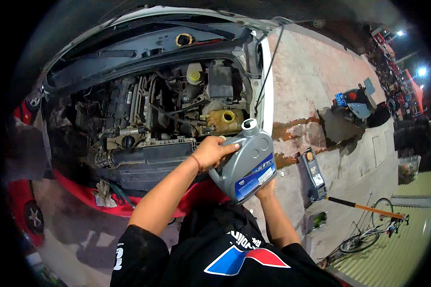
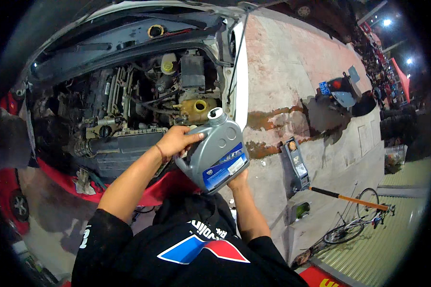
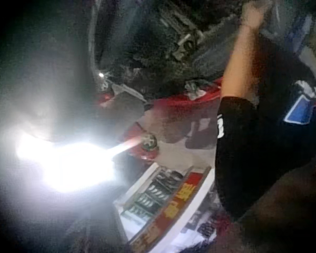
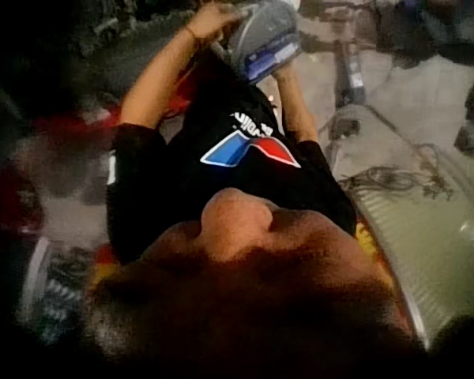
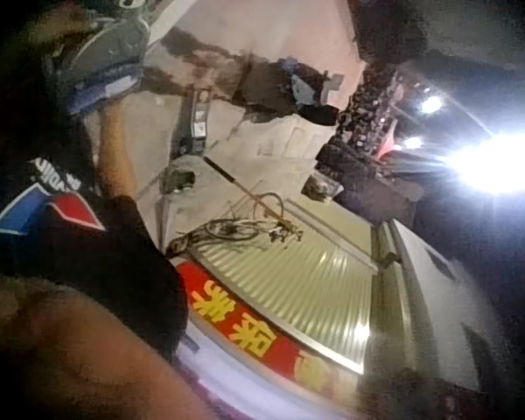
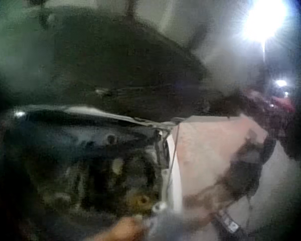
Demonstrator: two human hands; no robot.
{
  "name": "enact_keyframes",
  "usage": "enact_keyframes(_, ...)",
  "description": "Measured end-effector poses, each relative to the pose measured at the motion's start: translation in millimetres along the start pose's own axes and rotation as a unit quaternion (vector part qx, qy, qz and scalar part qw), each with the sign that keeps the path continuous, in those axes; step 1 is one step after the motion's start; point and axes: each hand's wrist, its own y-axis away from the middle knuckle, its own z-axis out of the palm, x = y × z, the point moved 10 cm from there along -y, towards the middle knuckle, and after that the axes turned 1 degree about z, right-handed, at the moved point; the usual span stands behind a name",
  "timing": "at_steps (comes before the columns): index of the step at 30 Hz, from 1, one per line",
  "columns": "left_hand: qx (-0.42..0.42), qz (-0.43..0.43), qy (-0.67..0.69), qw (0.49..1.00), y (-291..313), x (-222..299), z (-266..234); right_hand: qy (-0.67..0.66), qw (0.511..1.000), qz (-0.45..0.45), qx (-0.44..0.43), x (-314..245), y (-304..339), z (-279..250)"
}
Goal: The person opens the hood of a white car and pours green coolant from a silver jug into the coolant reservoir. The person then closes the reservoir cap and sets the jug down.
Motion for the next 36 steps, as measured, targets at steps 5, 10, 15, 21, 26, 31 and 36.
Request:
enact_keyframes(5, -0.053, -0.013, 0.024, 0.998, -39.3, -34.1, -17.4, 0.041, 0.999, -0.014, 0.006, 12.5, 8.6, 9.4)
enact_keyframes(10, -0.079, -0.008, 0.025, 0.996, -65.8, -51.3, -30.0, 0.071, 0.996, -0.026, 0.052, 8.6, 2.8, -14.3)
enact_keyframes(15, -0.102, -0.034, 0.052, 0.993, -80.9, -63.7, -38.6, 0.111, 0.99, -0.013, 0.087, 10.6, 0.7, -10.8)
enact_keyframes(21, -0.115, -0.034, 0.065, 0.991, -92.8, -70.4, -36.4, 0.153, 0.982, -0.022, 0.104, 4.8, 6.7, -7.7)
enact_keyframes(26, -0.128, -0.043, 0.069, 0.988, -99.5, -81.0, -40.4, 0.171, 0.978, -0.035, 0.115, 3.4, 11.8, 0.9)
enact_keyframes(31, -0.138, -0.042, 0.079, 0.986, -98.1, -80.4, -41.2, 0.175, 0.977, -0.021, 0.119, -0.4, 14.4, -7.0)
enact_keyframes(36, -0.149, -0.035, 0.086, 0.984, -94.7, -72.5, -40.5, 0.165, 0.974, -0.028, 0.155, -5.7, 19.6, -24.4)
